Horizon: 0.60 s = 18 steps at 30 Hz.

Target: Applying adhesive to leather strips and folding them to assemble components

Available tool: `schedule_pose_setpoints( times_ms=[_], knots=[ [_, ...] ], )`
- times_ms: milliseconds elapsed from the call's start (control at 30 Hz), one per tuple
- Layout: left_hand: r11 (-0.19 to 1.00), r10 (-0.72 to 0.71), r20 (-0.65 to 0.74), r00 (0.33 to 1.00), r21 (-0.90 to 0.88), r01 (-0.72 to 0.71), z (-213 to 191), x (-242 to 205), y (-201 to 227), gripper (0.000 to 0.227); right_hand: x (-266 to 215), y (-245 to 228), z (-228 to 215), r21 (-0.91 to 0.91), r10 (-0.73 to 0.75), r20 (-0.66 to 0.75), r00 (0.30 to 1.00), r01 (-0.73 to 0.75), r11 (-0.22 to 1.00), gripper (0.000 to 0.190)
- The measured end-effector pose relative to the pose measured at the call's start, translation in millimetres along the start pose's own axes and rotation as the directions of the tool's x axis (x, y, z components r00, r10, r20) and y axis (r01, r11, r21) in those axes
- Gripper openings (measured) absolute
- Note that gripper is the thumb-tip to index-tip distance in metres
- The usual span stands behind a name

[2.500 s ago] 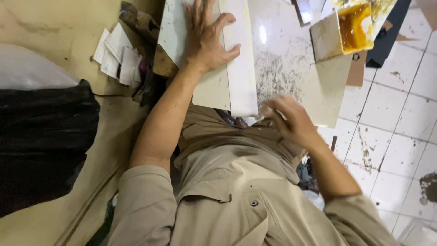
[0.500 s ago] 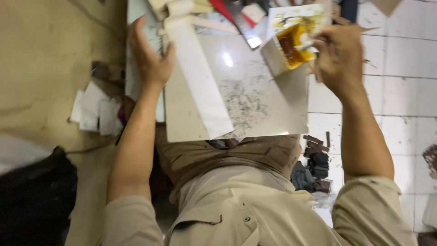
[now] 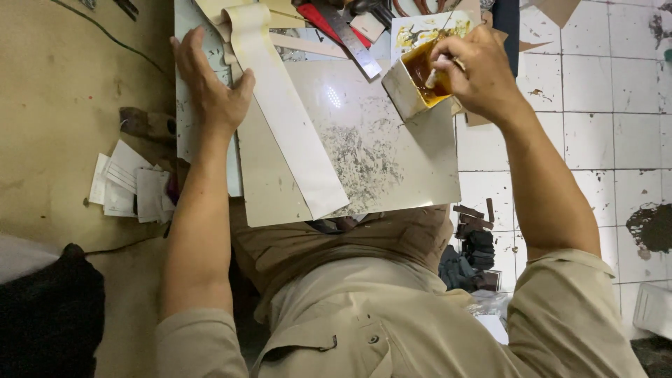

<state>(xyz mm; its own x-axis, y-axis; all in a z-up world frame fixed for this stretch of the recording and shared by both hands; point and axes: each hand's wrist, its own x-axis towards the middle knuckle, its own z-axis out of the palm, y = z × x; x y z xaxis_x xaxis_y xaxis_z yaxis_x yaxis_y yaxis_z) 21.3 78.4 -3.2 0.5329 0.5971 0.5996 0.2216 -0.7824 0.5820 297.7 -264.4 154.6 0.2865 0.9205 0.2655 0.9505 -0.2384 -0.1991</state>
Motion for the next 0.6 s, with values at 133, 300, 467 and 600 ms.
schedule_pose_setpoints(
  times_ms=[133, 300, 467, 600],
  knots=[
    [0.999, 0.025, 0.04, 0.999, -0.021, -0.025, -1, 7, -6, 0.091, 4, -3, -28, 0.203, 0.113, 0.133, 0.985, -0.139, 0.969, 0.004],
    [0.997, 0.073, -0.033, 0.997, 0.04, -0.072, 50, -3, -64, 0.104, 14, -17, -41, 0.446, 0.038, 0.39, 0.92, -0.224, 0.867, 0.012],
    [0.995, -0.086, -0.018, 0.996, -0.045, 0.085, 56, -2, -63, 0.082, 44, -105, -12, 0.767, -0.173, 0.249, 0.953, -0.084, 0.637, 0.014],
    [0.988, -0.082, -0.03, 0.996, -0.132, 0.078, 33, 8, -42, 0.073, 94, -152, 43, 0.685, -0.214, 0.005, 0.977, 0.152, 0.712, 0.009]
  ],
)
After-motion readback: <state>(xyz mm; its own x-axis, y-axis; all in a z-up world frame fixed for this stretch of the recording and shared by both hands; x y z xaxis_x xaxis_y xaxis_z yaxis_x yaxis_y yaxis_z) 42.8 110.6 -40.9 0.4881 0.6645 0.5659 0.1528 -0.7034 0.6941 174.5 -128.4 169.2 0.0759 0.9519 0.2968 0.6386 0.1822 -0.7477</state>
